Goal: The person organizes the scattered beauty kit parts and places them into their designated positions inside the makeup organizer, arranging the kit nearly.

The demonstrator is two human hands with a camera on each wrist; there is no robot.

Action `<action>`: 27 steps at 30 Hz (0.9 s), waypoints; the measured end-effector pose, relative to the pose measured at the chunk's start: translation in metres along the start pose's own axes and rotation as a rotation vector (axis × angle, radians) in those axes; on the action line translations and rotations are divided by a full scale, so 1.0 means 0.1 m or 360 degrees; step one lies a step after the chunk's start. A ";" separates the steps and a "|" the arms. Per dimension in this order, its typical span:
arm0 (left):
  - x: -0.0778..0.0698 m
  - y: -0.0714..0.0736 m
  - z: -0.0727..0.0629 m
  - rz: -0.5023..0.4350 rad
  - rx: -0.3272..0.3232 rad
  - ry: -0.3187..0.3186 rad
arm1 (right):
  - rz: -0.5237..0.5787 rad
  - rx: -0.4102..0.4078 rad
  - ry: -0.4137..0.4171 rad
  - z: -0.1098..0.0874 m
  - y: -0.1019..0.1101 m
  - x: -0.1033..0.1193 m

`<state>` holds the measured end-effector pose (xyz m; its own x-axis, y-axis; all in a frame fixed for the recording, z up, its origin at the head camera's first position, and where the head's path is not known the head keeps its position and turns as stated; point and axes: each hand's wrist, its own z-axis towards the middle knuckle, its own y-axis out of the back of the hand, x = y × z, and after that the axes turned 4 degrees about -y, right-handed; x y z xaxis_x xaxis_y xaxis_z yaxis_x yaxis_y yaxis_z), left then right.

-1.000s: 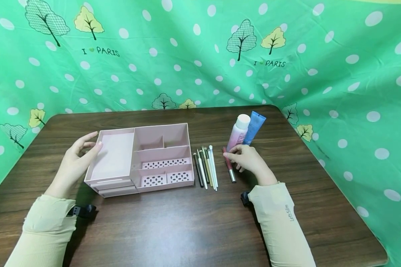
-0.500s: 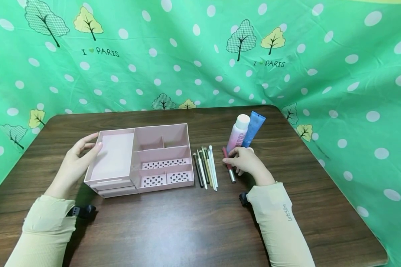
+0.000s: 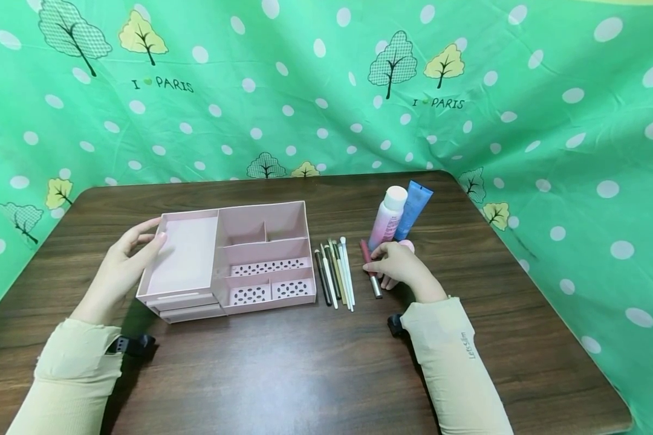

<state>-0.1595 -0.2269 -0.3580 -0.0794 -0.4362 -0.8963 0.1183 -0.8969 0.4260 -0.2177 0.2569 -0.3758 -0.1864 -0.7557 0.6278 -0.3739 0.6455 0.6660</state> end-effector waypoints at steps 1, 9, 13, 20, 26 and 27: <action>0.00 0.00 0.00 0.0000 0.0001 0.0002 | 0.0018 0.0006 0.0001 0.00 0.00 0.00; 0.01 0.01 0.01 0.0001 0.0017 0.0022 | 0.0129 0.0076 0.0018 -0.01 0.00 0.00; 0.02 0.01 0.00 -0.0004 0.0014 0.0027 | 0.0119 0.0075 -0.0004 0.01 -0.02 0.00; 0.02 0.01 0.00 -0.0003 0.0013 0.0014 | 0.0066 0.0041 -0.0061 0.02 -0.04 0.00; 0.01 0.01 0.00 -0.0006 0.0024 0.0021 | 0.0006 0.0021 -0.0067 0.00 -0.03 0.03; 0.01 0.01 0.00 -0.0006 0.0024 0.0024 | 0.0000 0.0021 -0.0063 -0.01 -0.02 0.03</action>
<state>-0.1592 -0.2282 -0.3581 -0.0648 -0.4317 -0.8997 0.1030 -0.8997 0.4242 -0.2168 0.2533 -0.3747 -0.2221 -0.7595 0.6114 -0.3855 0.6443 0.6604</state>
